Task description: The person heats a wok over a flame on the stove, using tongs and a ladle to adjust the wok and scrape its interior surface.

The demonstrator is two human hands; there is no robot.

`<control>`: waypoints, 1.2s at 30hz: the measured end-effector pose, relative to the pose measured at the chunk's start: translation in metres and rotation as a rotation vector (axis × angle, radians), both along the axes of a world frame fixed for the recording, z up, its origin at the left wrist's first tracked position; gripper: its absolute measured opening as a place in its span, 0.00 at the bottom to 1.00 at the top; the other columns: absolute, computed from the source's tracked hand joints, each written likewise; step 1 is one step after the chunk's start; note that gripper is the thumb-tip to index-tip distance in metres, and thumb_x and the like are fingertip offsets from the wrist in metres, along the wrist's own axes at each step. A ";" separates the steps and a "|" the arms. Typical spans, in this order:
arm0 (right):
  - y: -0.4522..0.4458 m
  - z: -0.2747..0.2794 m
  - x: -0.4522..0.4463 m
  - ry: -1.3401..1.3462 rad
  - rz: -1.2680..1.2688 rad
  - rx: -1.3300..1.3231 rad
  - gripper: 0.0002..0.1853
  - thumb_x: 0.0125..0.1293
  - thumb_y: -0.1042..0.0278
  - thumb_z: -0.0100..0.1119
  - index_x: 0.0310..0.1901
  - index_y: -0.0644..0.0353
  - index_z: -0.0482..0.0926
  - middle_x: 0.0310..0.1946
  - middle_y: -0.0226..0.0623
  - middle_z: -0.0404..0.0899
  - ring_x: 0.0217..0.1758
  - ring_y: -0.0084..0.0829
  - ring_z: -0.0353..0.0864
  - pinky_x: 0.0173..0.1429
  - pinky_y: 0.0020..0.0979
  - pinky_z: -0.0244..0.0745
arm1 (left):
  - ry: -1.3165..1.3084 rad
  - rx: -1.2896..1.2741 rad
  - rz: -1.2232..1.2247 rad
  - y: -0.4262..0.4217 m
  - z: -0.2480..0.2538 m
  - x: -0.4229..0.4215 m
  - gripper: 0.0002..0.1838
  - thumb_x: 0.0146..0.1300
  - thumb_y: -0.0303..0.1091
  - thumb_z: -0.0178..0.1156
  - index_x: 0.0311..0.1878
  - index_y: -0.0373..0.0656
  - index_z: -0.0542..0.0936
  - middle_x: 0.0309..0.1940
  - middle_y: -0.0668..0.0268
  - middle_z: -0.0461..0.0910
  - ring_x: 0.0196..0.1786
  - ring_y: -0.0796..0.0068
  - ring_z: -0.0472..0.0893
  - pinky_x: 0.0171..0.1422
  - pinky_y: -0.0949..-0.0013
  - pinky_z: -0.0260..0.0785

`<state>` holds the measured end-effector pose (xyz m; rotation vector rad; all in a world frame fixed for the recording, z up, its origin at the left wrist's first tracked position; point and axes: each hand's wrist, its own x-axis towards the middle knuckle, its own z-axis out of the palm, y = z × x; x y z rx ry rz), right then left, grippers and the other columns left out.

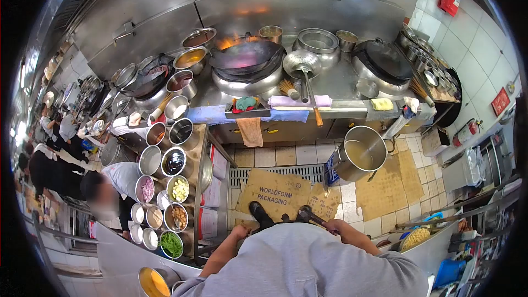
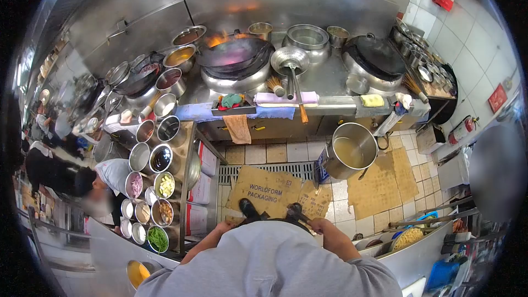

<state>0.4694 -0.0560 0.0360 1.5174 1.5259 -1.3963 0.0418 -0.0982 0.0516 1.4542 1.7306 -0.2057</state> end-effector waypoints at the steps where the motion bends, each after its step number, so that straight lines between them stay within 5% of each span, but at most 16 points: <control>1: 0.001 0.006 -0.001 0.012 0.008 0.007 0.25 0.61 0.53 0.33 0.24 0.66 0.74 0.11 0.44 0.69 0.13 0.35 0.71 0.18 0.34 0.65 | 0.006 -0.001 0.033 0.000 0.000 0.000 0.19 0.52 0.50 0.44 0.32 0.45 0.77 0.33 0.57 0.75 0.39 0.60 0.74 0.43 0.64 0.65; 5: 0.001 0.007 -0.003 -0.026 -0.135 -0.082 0.33 0.59 0.44 0.28 0.11 0.63 0.69 0.05 0.39 0.65 0.09 0.35 0.66 0.19 0.35 0.63 | 0.021 0.023 0.033 -0.002 -0.006 0.000 0.19 0.52 0.50 0.44 0.31 0.45 0.77 0.33 0.57 0.75 0.39 0.59 0.74 0.43 0.63 0.65; 9: -0.001 0.013 -0.004 -0.007 -0.150 -0.037 0.33 0.59 0.45 0.29 0.08 0.62 0.68 0.05 0.40 0.65 0.09 0.34 0.66 0.18 0.34 0.62 | 0.018 0.035 0.011 -0.004 -0.016 -0.004 0.20 0.51 0.50 0.43 0.30 0.45 0.77 0.32 0.56 0.76 0.38 0.58 0.74 0.44 0.62 0.65; 19: -0.003 -0.004 -0.003 0.034 -0.218 -0.014 0.31 0.59 0.44 0.31 0.11 0.61 0.67 0.05 0.38 0.63 0.07 0.32 0.63 0.16 0.34 0.58 | 0.084 -0.009 0.055 -0.002 0.019 0.008 0.21 0.51 0.49 0.43 0.34 0.43 0.76 0.35 0.54 0.74 0.41 0.56 0.73 0.47 0.63 0.64; 36: -0.003 -0.011 0.000 0.033 -0.245 -0.037 0.28 0.59 0.45 0.33 0.19 0.64 0.70 0.05 0.37 0.63 0.07 0.32 0.61 0.13 0.33 0.56 | 0.095 -0.015 -0.108 -0.007 -0.046 -0.006 0.26 0.51 0.56 0.40 0.31 0.41 0.77 0.36 0.54 0.74 0.42 0.57 0.72 0.48 0.64 0.62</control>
